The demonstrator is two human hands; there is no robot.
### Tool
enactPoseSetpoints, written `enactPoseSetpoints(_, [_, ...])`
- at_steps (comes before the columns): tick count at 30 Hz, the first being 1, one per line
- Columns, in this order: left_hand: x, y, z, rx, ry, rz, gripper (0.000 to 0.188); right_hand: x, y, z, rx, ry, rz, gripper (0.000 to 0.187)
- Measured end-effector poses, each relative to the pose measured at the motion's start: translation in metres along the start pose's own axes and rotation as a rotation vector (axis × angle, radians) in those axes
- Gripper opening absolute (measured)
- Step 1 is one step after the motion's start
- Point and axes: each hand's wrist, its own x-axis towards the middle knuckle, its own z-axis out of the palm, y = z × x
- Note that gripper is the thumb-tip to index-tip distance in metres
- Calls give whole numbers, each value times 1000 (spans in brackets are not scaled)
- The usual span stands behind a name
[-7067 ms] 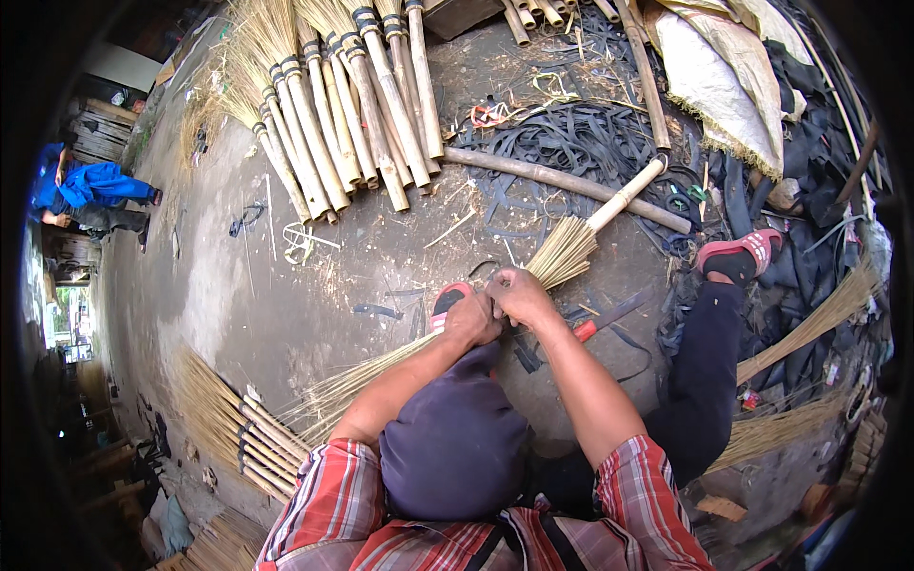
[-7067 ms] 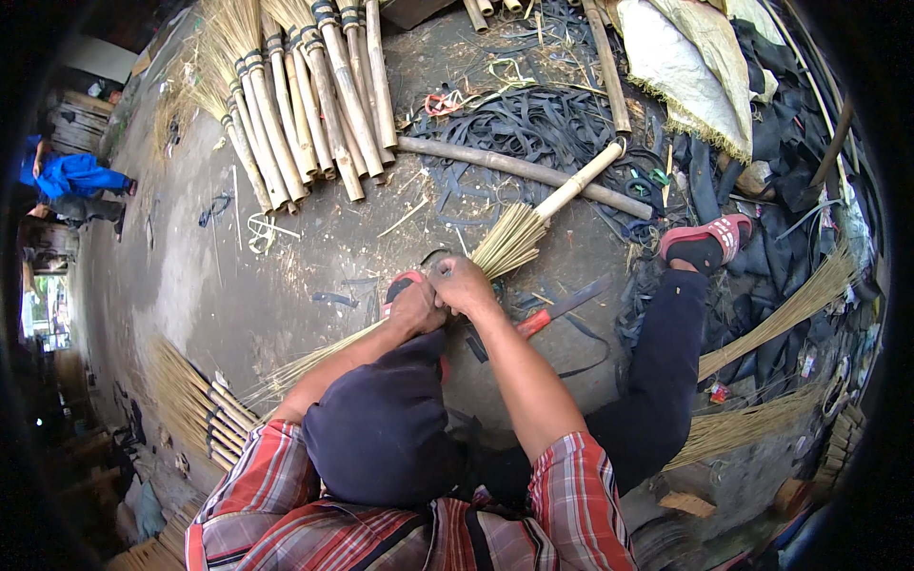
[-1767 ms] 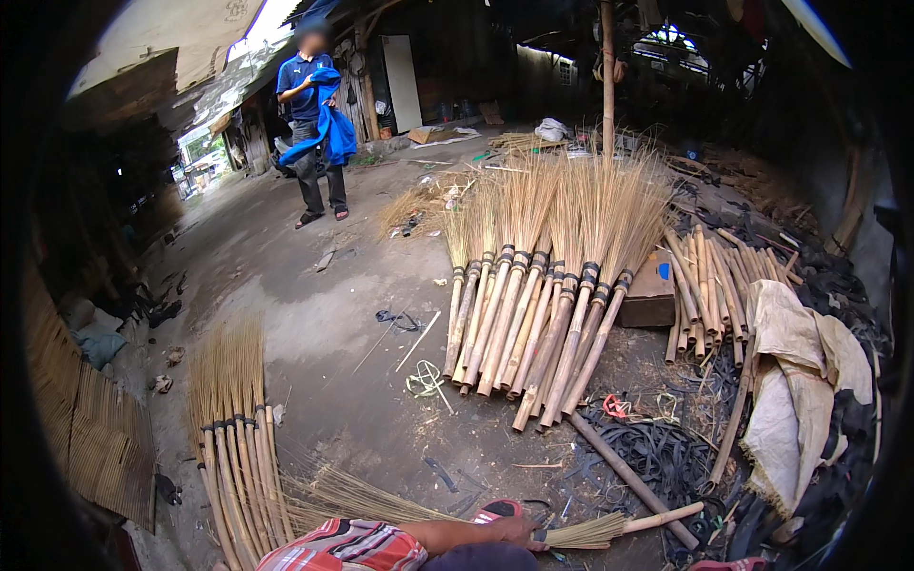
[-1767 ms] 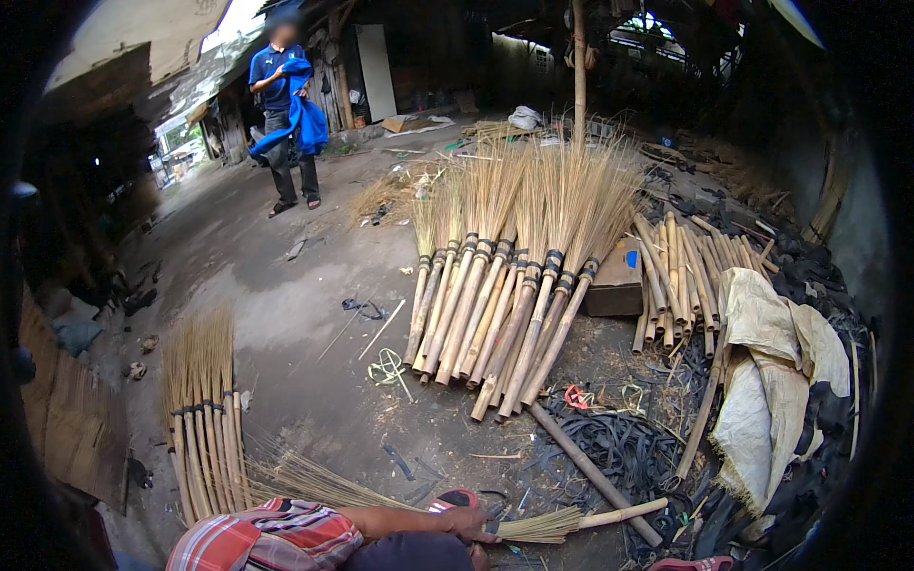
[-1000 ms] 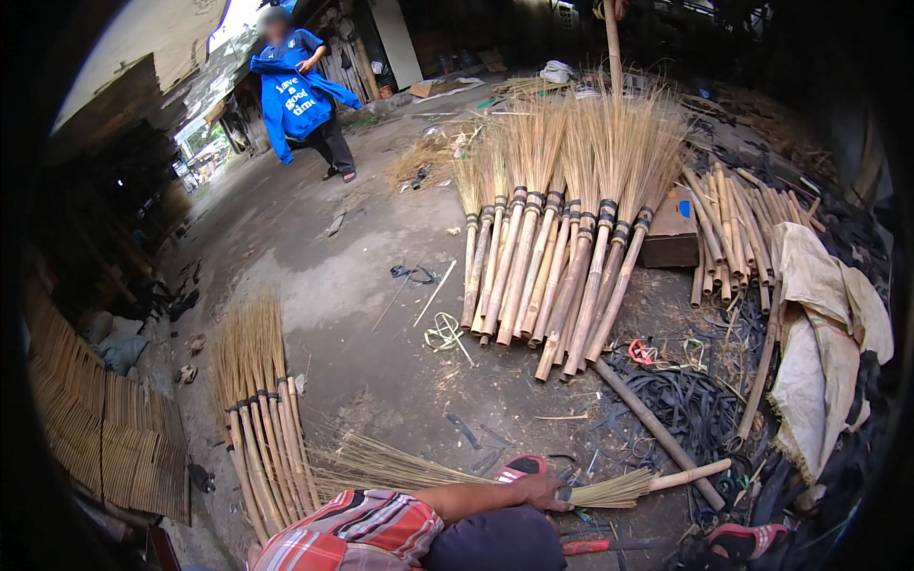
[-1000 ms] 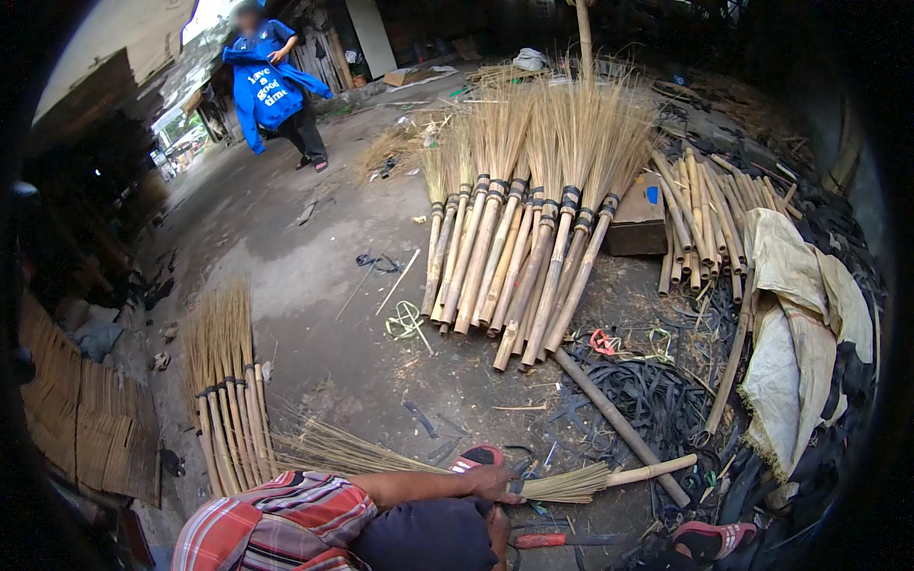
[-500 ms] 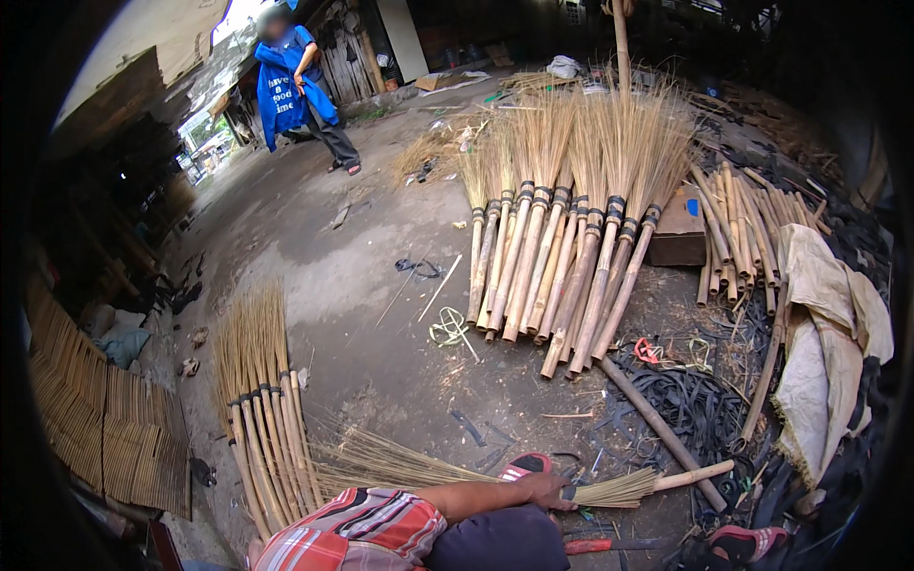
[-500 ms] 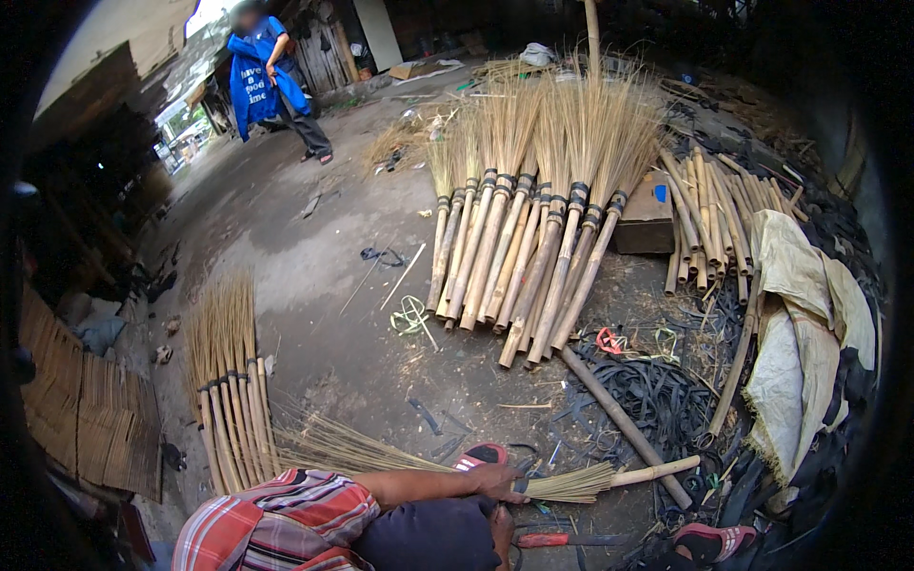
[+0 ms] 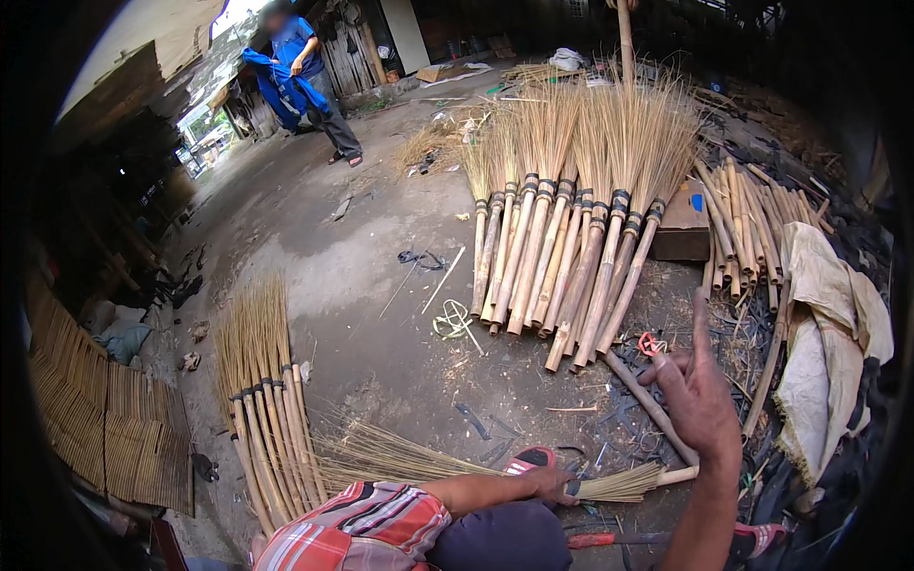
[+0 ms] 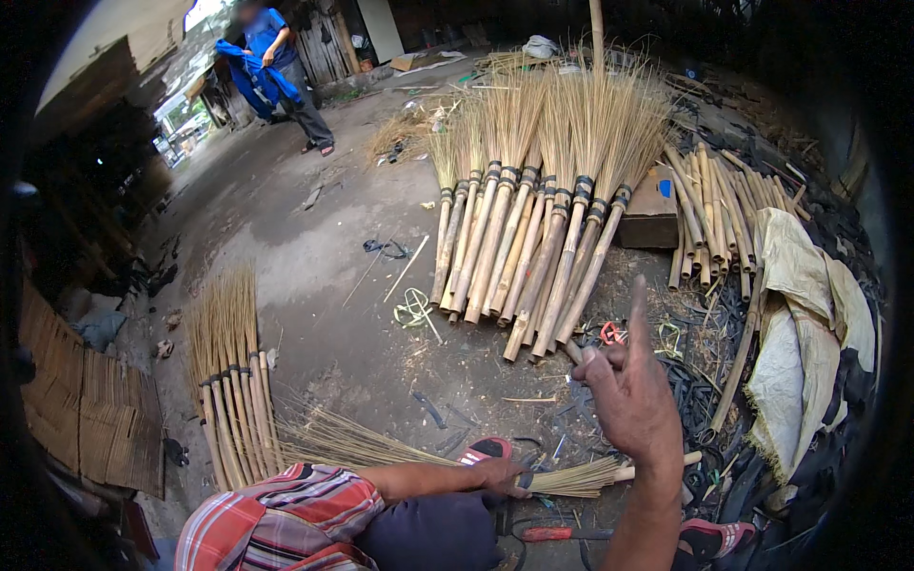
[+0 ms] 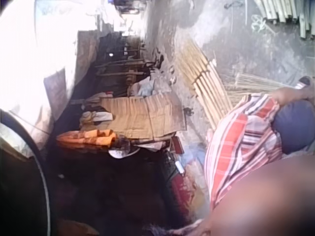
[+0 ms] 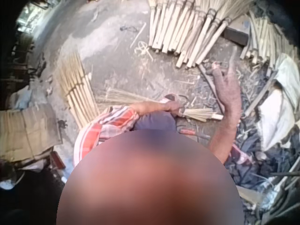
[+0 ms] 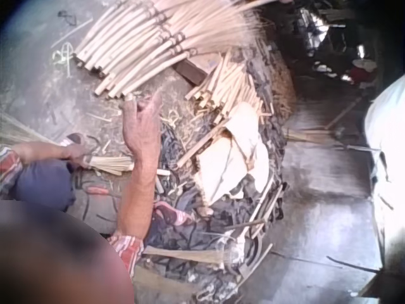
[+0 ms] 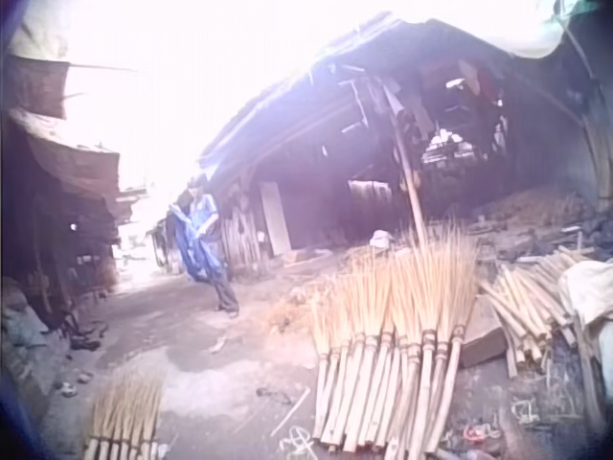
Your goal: The person gathers dry straw-like bristles, aligns them with a wooden handle, and secures the bundle using strips of black material. The finished broom is placed with other completed brooms nearby.
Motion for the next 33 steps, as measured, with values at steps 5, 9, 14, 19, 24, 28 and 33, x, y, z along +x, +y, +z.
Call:
enactPoseSetpoints(5, [-4,7,-10,34,-30,-34,84,57,-68,-16,82,256,-151,72])
enactPoseSetpoints(9, [-6,8,-13,12,-55,-8,88,7,19,18,115,64,163,36])
enactPoseSetpoints(14, [-9,7,-15,-13,-28,17,87,-138,191,88,-161,-502,767,34])
enactPoseSetpoints(19, [-11,13,-19,-20,-60,-21,88,-249,280,183,87,-520,812,43])
enactPoseSetpoints(24, [-13,13,-17,-55,24,-21,83,-268,294,256,243,-86,756,49])
enactPoseSetpoints(28, [-9,9,-13,-78,2,2,82,-271,292,267,341,42,734,40])
enactPoseSetpoints(33, [-6,7,-12,-63,-11,-13,84,-263,268,252,-58,-138,745,36])
